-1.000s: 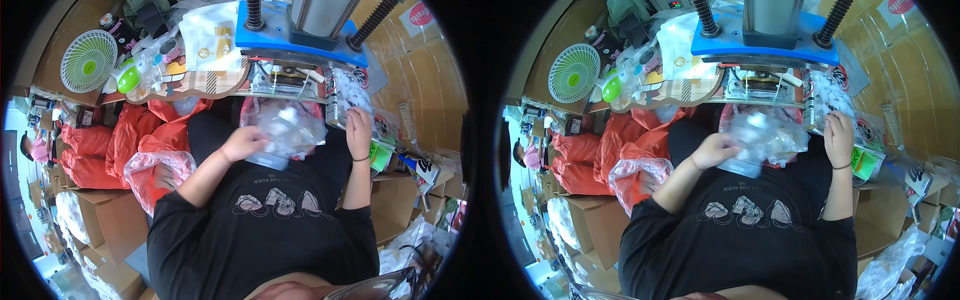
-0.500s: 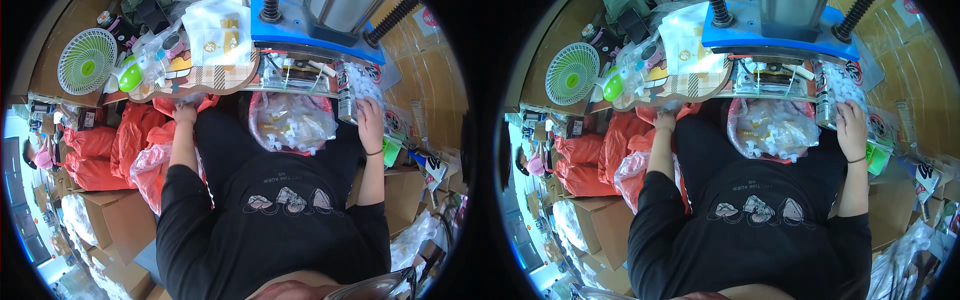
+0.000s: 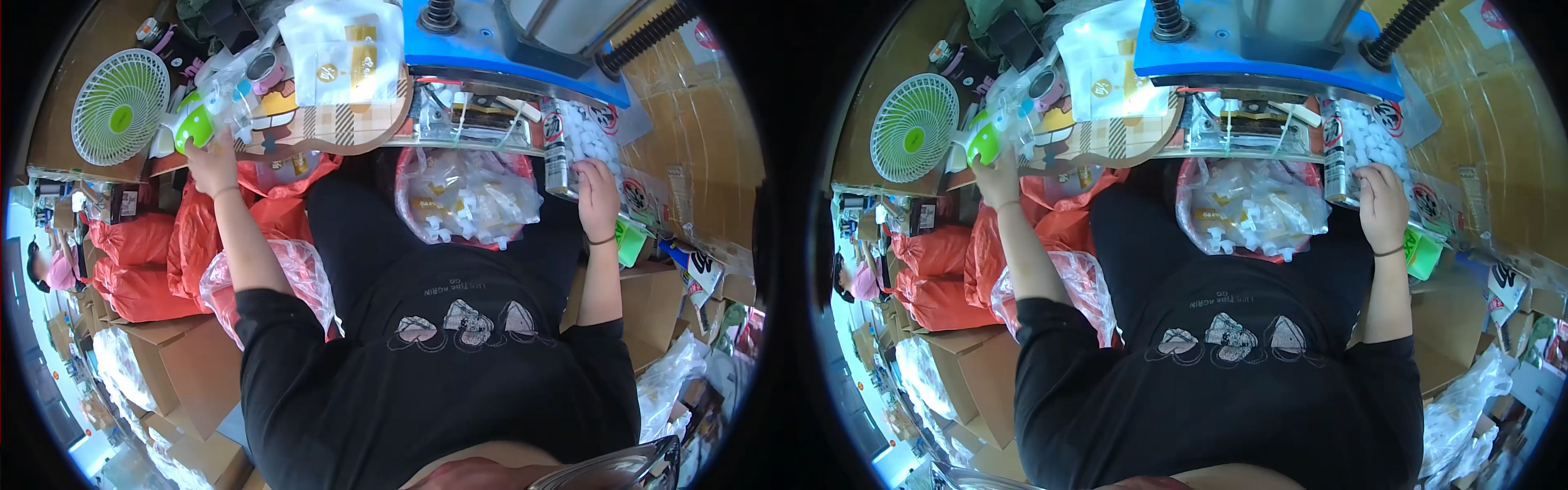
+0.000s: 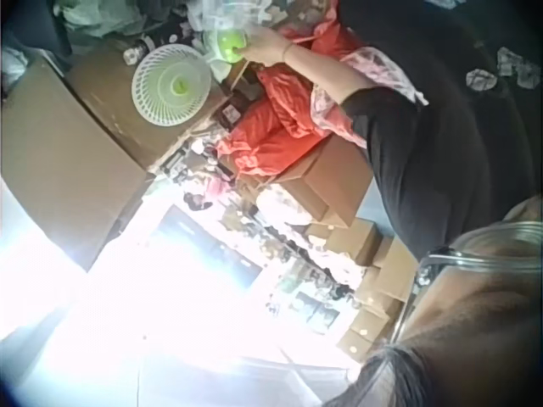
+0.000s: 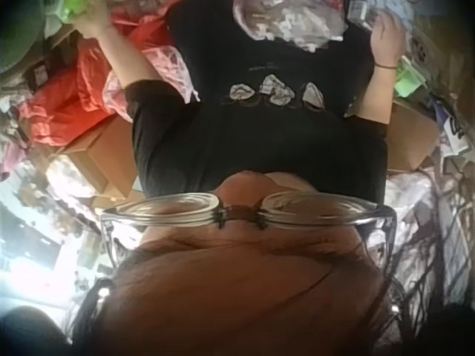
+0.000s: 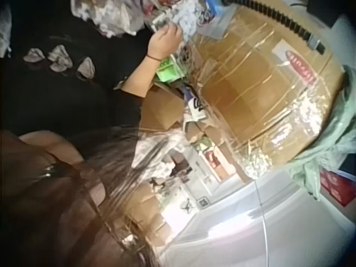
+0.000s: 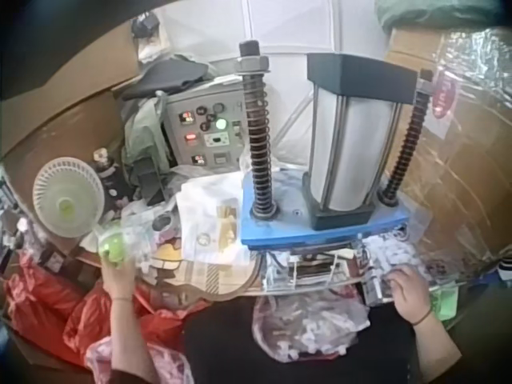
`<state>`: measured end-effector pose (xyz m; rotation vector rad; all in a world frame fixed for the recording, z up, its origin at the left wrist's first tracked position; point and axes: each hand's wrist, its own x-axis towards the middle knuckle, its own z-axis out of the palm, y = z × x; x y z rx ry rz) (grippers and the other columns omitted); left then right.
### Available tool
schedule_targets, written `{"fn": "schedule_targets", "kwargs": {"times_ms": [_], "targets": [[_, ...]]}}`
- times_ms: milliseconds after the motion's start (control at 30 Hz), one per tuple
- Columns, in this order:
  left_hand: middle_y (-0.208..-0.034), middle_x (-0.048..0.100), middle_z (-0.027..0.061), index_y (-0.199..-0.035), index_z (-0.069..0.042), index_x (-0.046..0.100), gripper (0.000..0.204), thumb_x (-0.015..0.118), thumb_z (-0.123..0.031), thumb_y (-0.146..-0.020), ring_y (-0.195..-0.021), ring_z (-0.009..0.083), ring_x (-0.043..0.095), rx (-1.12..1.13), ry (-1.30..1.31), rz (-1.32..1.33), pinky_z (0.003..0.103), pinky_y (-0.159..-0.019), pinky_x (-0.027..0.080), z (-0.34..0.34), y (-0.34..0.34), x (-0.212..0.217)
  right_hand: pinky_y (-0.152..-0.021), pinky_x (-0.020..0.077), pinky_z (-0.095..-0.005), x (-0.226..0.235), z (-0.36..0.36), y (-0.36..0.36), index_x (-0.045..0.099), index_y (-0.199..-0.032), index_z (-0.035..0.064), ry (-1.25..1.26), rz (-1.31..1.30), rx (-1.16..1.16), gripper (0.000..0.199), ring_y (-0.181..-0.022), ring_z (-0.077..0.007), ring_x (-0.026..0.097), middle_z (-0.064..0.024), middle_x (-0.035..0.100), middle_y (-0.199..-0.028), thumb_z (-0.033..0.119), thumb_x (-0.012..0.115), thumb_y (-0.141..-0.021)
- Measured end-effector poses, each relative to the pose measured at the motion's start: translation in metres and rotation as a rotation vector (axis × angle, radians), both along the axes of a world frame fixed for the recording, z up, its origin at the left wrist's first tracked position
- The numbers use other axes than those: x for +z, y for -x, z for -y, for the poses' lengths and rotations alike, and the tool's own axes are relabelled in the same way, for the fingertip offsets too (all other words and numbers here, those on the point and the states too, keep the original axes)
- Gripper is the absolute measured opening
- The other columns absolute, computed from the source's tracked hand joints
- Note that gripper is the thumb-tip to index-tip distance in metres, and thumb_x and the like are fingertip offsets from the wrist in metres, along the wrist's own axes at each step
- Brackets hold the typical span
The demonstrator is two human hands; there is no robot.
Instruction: The recorder is using a heat sealing machine to seal plastic liquid spout pouches and organizing them into containers.
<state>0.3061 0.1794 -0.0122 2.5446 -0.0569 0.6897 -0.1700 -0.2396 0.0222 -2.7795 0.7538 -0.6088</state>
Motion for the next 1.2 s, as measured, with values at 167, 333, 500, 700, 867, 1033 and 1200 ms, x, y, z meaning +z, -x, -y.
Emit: {"fn": "schedule_targets", "kwargs": {"times_ms": [167, 333, 500, 700, 867, 1033, 1200], "targets": [[-0.098, 0.065, 0.0137, -0.127, 0.000, 0.054, 0.052, 0.072, -0.030, -0.088, -0.085, 0.0242, 0.064, -0.123, 0.355, 0.234, 0.038, -0.077, 0.051, 0.029, 0.023, 0.007, -0.086, 0.0475, -0.0383, -0.005, 0.001, 0.009, 0.067, -0.099, 0.0049, 0.026, 0.010, -0.011, 0.020, -0.100, -0.0317, 0.060, -0.0109, 0.065, -0.106, 0.015, 0.050, -0.095], [-0.072, 0.056, 0.0098, -0.082, -0.005, 0.059, 0.006, 0.063, 0.000, -0.084, -0.059, 0.0264, 0.054, -0.791, 0.161, 0.521, 0.038, -0.054, 0.042, 0.082, 0.196, 0.033, -0.086, 0.0476, -0.0386, -0.005, -0.001, 0.008, 0.067, -0.099, 0.0048, 0.008, 0.024, -0.025, 0.021, -0.099, -0.0320, 0.061, -0.0111, 0.065, -0.105, 0.015, 0.049, -0.095], [-0.086, 0.065, 0.0119, -0.103, -0.008, 0.069, 0.033, 0.071, -0.016, -0.071, -0.085, 0.0328, 0.063, -1.411, -0.027, -0.107, 0.042, -0.074, 0.049, 0.122, 0.260, -0.033, -0.080, 0.0486, -0.0392, -0.003, 0.000, 0.001, 0.067, -0.096, 0.0055, 0.050, 0.075, 0.019, 0.015, -0.093, -0.0323, 0.062, -0.0105, 0.065, -0.100, 0.010, 0.053, -0.092], [-0.124, 0.058, 0.0179, -0.138, -0.013, 0.054, 0.057, 0.068, -0.029, -0.085, -0.114, 0.0380, 0.054, -0.395, -0.205, 0.319, 0.053, -0.093, 0.041, 0.098, 0.103, 0.020, -0.080, 0.0486, -0.0388, -0.005, -0.004, 0.009, 0.067, -0.095, 0.0061, 0.057, 0.077, -0.010, 0.015, -0.092, -0.0315, 0.062, -0.0096, 0.065, -0.100, 0.010, 0.053, -0.091], [-0.139, 0.047, 0.0153, -0.143, -0.027, 0.052, 0.050, 0.048, -0.038, -0.094, -0.131, 0.0365, 0.040, -0.122, -0.367, 0.073, 0.055, -0.104, 0.032, 0.056, -0.030, -0.006, -0.084, 0.0479, -0.0382, -0.006, 0.000, 0.004, 0.067, -0.097, 0.0057, -0.006, 0.029, -0.030, 0.020, -0.098, -0.0319, 0.061, -0.0104, 0.065, -0.104, 0.015, 0.050, -0.095], [-0.144, 0.045, 0.0090, -0.140, -0.033, 0.055, 0.048, 0.043, -0.045, -0.095, -0.133, 0.0354, 0.038, -0.159, -0.540, -0.219, 0.057, -0.105, 0.030, 0.071, -0.038, -0.005, -0.082, 0.0486, -0.0386, -0.006, -0.001, 0.010, 0.068, -0.097, 0.0061, 0.048, 0.033, -0.071, 0.019, -0.096, -0.0321, 0.062, -0.0101, 0.065, -0.103, 0.014, 0.051, -0.094], [-0.141, 0.047, 0.0112, -0.138, -0.027, 0.058, 0.049, 0.052, -0.047, -0.094, -0.130, 0.0343, 0.042, -0.176, -0.539, -0.182, 0.054, -0.104, 0.034, 0.060, 0.001, 0.003, -0.080, 0.0489, -0.0394, -0.004, -0.005, 0.011, 0.068, -0.097, 0.0059, 0.051, 0.054, -0.056, 0.018, -0.095, -0.0326, 0.062, -0.0103, 0.065, -0.102, 0.014, 0.052, -0.093]]}}
